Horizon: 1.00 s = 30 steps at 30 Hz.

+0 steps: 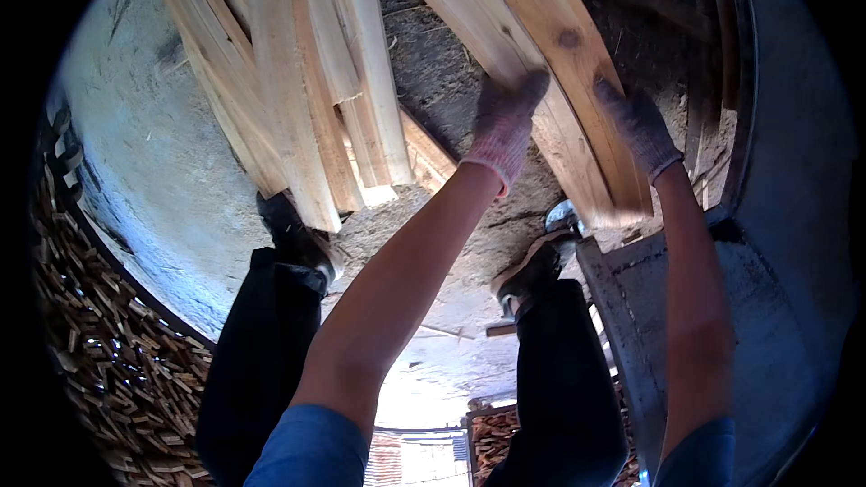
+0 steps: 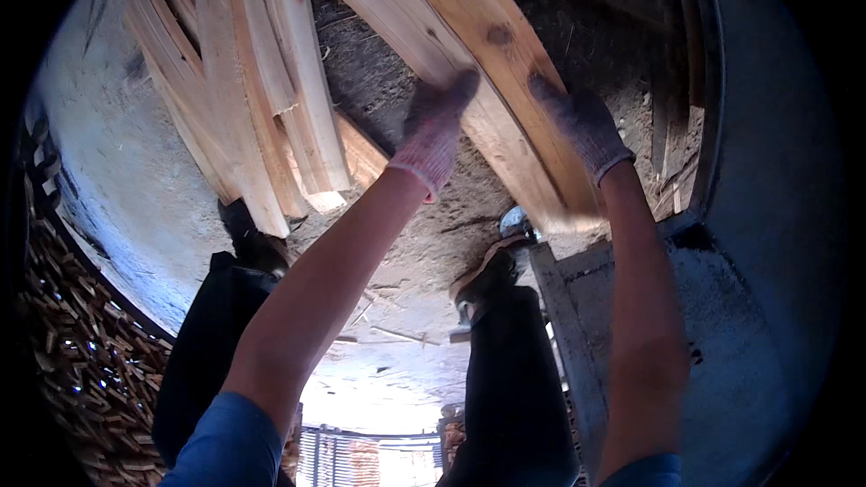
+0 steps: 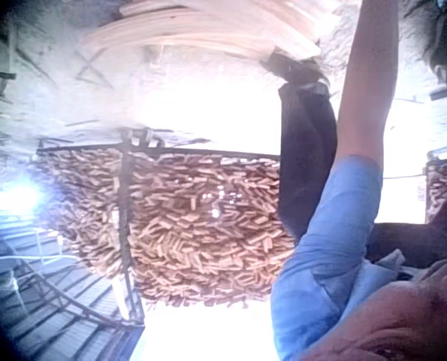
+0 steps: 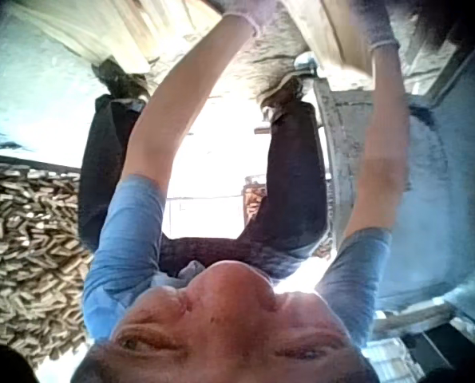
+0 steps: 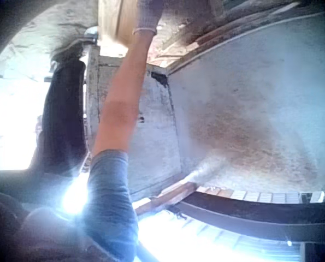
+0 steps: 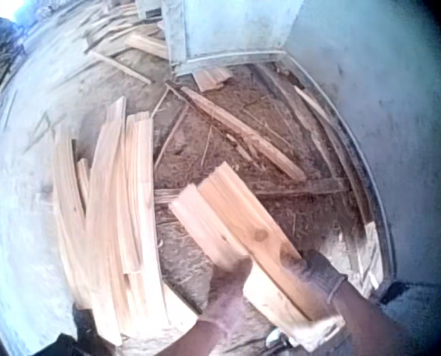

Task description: The person repeatedly picks up small wooden planks from the floor and a conveyor area, then carries and stacks them onto a large pile. The person uses both hands to gather and place the planks, moving between the collection area and the stack throughout the clip.

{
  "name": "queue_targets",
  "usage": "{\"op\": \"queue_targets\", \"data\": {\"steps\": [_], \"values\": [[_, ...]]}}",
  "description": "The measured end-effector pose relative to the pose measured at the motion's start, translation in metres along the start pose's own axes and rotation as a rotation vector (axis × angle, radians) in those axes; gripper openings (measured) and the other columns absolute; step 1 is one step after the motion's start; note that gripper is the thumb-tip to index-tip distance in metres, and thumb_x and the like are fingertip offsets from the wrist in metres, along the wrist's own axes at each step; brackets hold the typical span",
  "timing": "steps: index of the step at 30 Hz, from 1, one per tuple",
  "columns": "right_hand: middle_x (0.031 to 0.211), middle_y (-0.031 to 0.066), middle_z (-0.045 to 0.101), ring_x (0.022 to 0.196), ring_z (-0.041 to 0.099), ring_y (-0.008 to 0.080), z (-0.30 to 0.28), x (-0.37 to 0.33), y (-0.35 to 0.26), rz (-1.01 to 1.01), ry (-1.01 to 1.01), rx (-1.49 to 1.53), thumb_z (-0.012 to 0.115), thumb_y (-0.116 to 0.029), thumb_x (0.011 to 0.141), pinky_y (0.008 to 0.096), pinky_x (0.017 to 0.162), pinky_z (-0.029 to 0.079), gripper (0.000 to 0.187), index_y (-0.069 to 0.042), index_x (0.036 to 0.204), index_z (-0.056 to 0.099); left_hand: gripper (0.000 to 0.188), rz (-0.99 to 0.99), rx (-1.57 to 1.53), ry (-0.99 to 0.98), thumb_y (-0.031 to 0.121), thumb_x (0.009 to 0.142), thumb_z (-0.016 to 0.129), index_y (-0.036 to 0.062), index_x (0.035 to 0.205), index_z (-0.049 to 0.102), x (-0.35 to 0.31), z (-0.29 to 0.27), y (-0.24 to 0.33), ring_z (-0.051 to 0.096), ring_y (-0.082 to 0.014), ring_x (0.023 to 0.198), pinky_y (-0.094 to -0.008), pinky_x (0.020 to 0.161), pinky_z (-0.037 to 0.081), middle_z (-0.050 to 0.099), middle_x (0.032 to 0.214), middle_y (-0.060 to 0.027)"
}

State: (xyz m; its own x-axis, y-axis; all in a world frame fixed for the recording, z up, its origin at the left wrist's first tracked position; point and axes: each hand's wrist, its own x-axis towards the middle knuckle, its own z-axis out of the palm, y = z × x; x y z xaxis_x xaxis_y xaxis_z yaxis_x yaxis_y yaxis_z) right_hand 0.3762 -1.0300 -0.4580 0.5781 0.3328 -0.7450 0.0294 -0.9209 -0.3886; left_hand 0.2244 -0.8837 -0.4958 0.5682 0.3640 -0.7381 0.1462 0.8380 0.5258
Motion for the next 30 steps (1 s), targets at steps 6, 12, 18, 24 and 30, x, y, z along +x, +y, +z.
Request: {"op": "queue_targets", "data": {"steps": [6,12,18,24,30], "values": [[0.087,0.0219,0.072,0.092,0.07,0.0375,0.064,-0.06,-0.099,-0.22,0.018,0.299,0.055,-0.059,0.097,0.0413,0.075,0.052,0.064,0.004,0.1,0.069,0.051,0.269,0.22,0.038,0.028,0.098,0.067,0.001,0.138,0.05,-0.092,-0.001,0.141,0.056,-0.0165,0.115,-0.0332,0.1,0.046,0.061,0.125,-0.009],[0.117,0.0319,0.065,0.115,0.064,0.0416,0.13,-0.039,-0.244,-0.163,0.051,0.261,0.058,-0.068,0.091,0.0445,0.099,0.049,0.082,0.006,0.127,0.06,0.068,0.232,0.465,0.22,0.039,0.093,0.073,0.0015,0.143,0.047,-0.072,-0.128,0.26,0.056,-0.0177,0.114,-0.0342,0.098,0.047,0.06,0.127,-0.0108],[0.137,0.0244,0.059,0.13,0.055,0.0336,0.154,0.02,-0.231,-0.061,-0.143,0.545,0.065,-0.065,0.089,0.0405,0.109,0.043,0.093,0.006,0.145,0.045,0.092,0.18,0.721,0.379,0.054,0.089,0.071,0.0075,0.157,0.03,-0.014,-0.31,0.282,0.042,-0.026,0.14,-0.0385,0.114,0.034,0.041,0.152,-0.0139],[0.142,0.0148,0.054,0.128,0.054,0.027,0.176,0.046,-0.223,-0.021,-0.466,1.205,0.071,-0.07,0.081,0.0386,0.109,0.046,0.1,-0.001,0.147,0.043,0.094,0.022,0.042,0.118,0.052,0.081,0.081,0.0108,0.152,0.037,0.002,-0.337,0.261,0.044,-0.0213,0.136,-0.0409,0.114,0.037,0.051,0.141,-0.0082],[0.129,0.008,0.065,0.119,0.062,0.0171,0.215,0.031,-0.207,0.114,-0.568,1.126,0.064,-0.06,0.093,0.0361,0.101,0.053,0.073,-0.009,0.144,0.051,0.069,-0.189,0.06,-0.014,0.048,0.088,0.076,0.01,0.141,0.053,-0.035,-0.292,0.25,0.058,-0.0167,0.122,-0.0359,0.105,0.047,0.061,0.132,-0.0044]]}}
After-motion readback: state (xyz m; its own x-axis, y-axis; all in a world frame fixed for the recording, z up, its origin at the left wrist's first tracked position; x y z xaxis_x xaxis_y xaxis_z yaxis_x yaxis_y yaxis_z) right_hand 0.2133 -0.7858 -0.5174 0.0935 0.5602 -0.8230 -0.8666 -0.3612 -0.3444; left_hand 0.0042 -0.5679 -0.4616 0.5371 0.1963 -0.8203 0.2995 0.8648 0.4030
